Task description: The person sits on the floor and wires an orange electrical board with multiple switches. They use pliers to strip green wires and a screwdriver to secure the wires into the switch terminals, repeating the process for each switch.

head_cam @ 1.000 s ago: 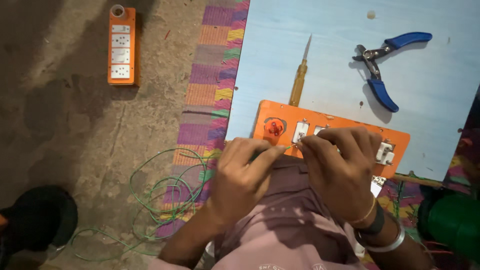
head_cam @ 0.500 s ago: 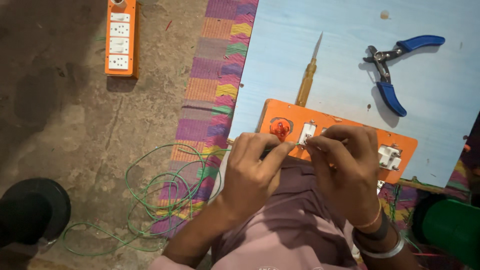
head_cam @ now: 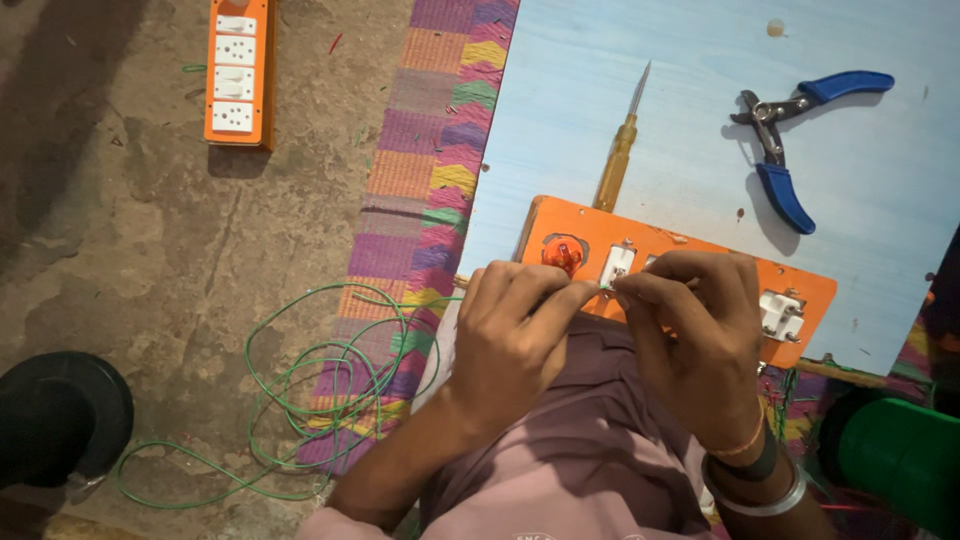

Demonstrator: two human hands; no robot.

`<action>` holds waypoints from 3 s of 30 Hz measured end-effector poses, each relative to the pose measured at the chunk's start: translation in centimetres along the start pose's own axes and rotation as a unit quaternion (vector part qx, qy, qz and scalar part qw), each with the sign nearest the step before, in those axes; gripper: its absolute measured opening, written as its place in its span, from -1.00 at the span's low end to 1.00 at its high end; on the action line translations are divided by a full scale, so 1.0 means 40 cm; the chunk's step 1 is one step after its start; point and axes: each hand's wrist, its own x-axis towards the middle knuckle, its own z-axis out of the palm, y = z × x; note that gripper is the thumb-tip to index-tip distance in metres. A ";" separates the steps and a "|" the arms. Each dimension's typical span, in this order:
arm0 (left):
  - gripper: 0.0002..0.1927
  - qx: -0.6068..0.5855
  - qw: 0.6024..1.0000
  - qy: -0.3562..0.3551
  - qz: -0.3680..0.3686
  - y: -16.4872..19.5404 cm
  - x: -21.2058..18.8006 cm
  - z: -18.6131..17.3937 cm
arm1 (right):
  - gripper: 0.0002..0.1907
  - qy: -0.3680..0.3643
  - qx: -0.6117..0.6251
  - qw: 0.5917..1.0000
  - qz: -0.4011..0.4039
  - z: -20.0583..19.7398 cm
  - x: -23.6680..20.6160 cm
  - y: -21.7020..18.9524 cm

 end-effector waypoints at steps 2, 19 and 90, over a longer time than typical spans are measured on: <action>-0.67 -0.003 1.000 0.001 -0.003 0.002 0.002 0.000 | -0.83 -0.001 -0.001 1.000 0.000 -0.001 0.000 0.000; -0.63 0.034 0.999 0.014 0.004 -0.015 -0.008 0.012 | -0.80 0.033 -0.077 0.995 -0.044 0.007 0.009 -0.029; -0.78 0.042 0.998 0.046 -0.008 0.020 0.014 0.052 | -0.52 0.076 0.261 0.950 -0.154 -0.038 -0.031 0.061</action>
